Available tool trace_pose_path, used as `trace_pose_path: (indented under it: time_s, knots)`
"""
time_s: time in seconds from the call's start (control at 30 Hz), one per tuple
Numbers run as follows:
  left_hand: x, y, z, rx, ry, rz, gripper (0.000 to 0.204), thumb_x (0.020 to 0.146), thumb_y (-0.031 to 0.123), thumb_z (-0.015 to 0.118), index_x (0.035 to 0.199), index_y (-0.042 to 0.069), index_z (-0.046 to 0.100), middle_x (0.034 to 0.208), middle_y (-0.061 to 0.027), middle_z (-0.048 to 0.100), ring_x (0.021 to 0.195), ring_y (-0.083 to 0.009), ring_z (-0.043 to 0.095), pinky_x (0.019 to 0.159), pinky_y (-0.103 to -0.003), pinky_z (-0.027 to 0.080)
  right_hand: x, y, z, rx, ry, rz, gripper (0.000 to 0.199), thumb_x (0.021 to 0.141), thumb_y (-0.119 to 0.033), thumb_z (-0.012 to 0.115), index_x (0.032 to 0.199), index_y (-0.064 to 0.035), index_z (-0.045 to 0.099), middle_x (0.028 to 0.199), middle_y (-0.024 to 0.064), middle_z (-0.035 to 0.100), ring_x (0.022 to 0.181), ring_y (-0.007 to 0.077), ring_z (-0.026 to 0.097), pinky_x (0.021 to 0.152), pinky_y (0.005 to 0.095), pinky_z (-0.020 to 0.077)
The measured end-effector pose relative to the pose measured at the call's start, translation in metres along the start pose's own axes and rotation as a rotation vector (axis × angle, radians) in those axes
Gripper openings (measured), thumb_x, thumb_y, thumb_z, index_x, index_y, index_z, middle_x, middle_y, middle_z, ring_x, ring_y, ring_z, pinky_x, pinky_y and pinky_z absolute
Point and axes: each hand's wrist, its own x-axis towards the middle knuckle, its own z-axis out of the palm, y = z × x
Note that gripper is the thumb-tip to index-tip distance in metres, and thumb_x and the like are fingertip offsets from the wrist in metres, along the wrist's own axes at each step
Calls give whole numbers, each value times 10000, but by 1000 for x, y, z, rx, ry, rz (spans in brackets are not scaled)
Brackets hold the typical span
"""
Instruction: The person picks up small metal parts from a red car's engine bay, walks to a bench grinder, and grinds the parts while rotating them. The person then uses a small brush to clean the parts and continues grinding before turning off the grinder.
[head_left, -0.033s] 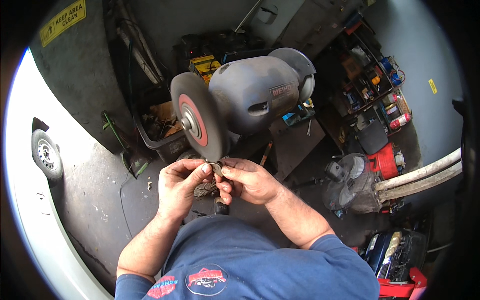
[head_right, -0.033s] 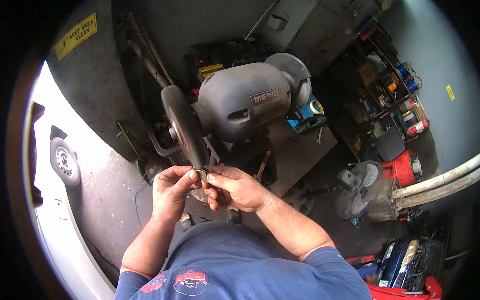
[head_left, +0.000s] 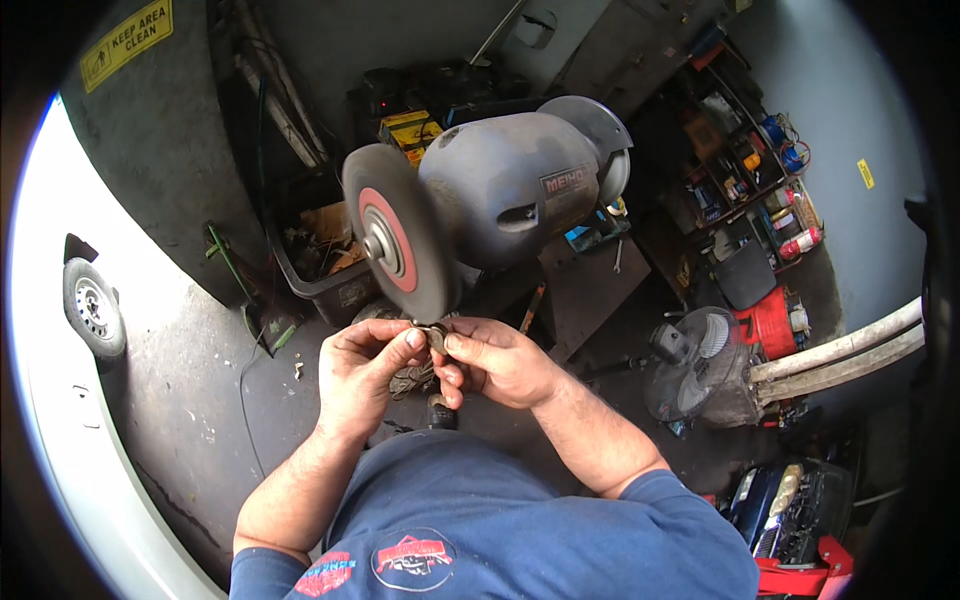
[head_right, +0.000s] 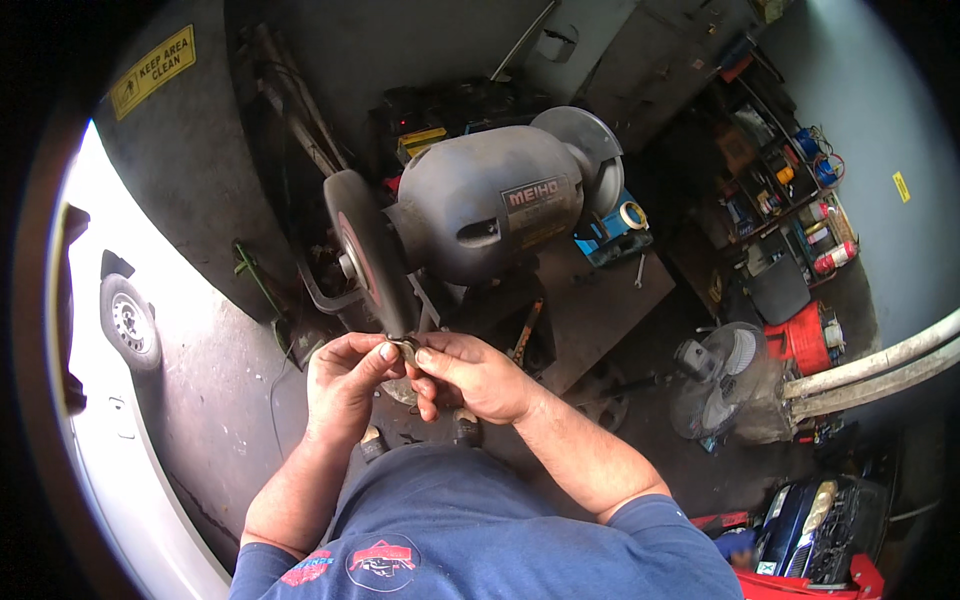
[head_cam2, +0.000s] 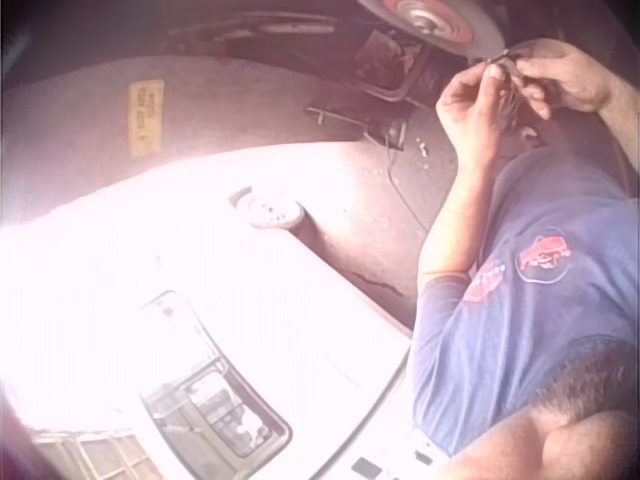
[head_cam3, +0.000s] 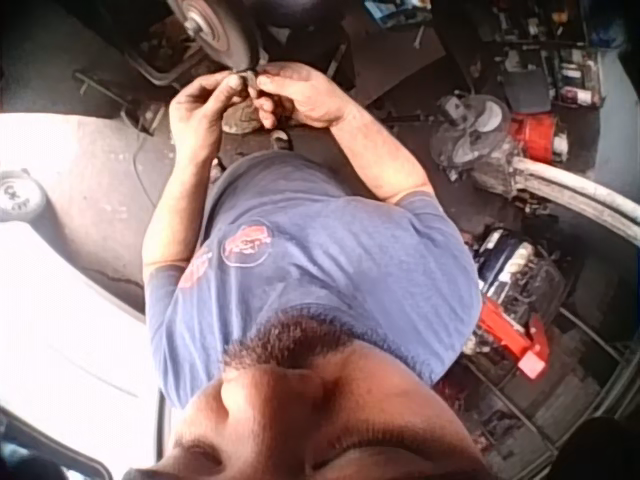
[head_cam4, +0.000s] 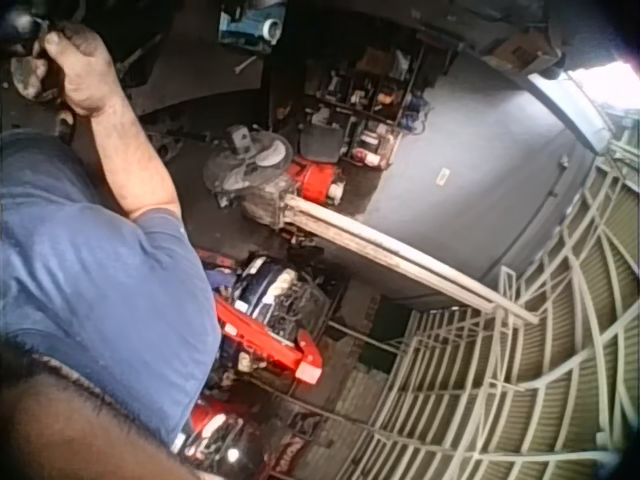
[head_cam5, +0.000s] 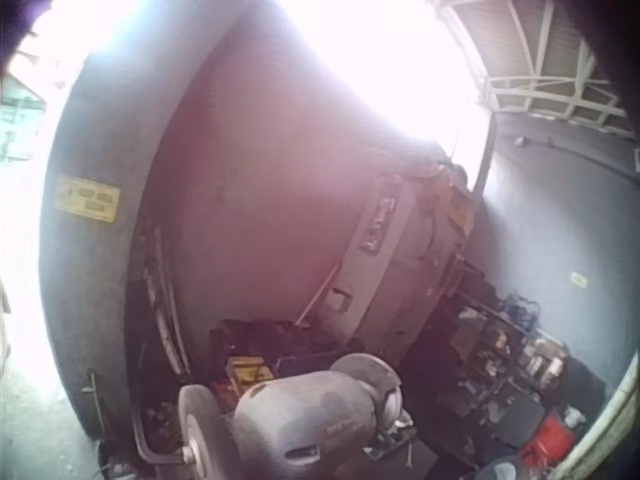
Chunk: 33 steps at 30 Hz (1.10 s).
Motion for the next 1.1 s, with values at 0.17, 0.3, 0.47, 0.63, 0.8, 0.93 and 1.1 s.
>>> trace_pose_path:
  time_s: [0.17,0.3,0.47,0.63,0.8,0.93,1.1]
  knots:
    - [-7,0,5,119,-26,212,167,831,37,747,968,-31,680,931,-78,684,828,-115,633,763,-243,520,-16,-1,14,-407,116,-159,247,1010,-122,473,1214,3,533,940,52,621,886,112,613,823,276,513]
    - [-12,-2,5,193,-21,346,163,815,24,754,956,-21,687,950,-90,676,902,-134,627,835,-269,500,-17,5,26,-654,194,-285,263,968,-57,558,1211,37,521,1011,61,625,913,126,640,815,268,536]
    - [-9,-6,5,108,44,217,163,823,25,747,971,-24,698,969,-100,679,911,-137,625,841,-272,497,-5,2,24,-762,210,-359,228,1005,-141,514,1138,39,560,916,65,632,775,112,641,677,246,537]
    - [0,-4,7,104,60,191,158,843,38,736,977,-37,696,935,-94,684,852,-125,629,798,-261,508,4,3,20,-699,237,-295,304,1039,-253,447,1103,15,575,776,41,587,680,102,607,620,249,513]
    - [4,1,9,98,52,207,143,859,55,730,956,-42,692,875,-91,680,763,-118,629,686,-249,522,13,11,13,-480,219,-282,317,1038,-307,446,1075,-21,578,688,11,537,632,103,605,603,254,521]
    - [4,3,11,121,67,184,131,861,54,727,938,-44,688,856,-91,676,746,-118,627,661,-244,517,15,14,10,-481,217,-309,321,1037,-311,448,1060,-17,576,690,8,520,630,107,604,602,249,521]
    - [7,1,11,208,102,192,125,849,47,736,923,-42,688,862,-91,680,782,-117,624,710,-251,512,16,9,13,-453,231,-260,324,1036,-302,452,1034,-3,578,719,31,551,636,114,601,597,264,517]
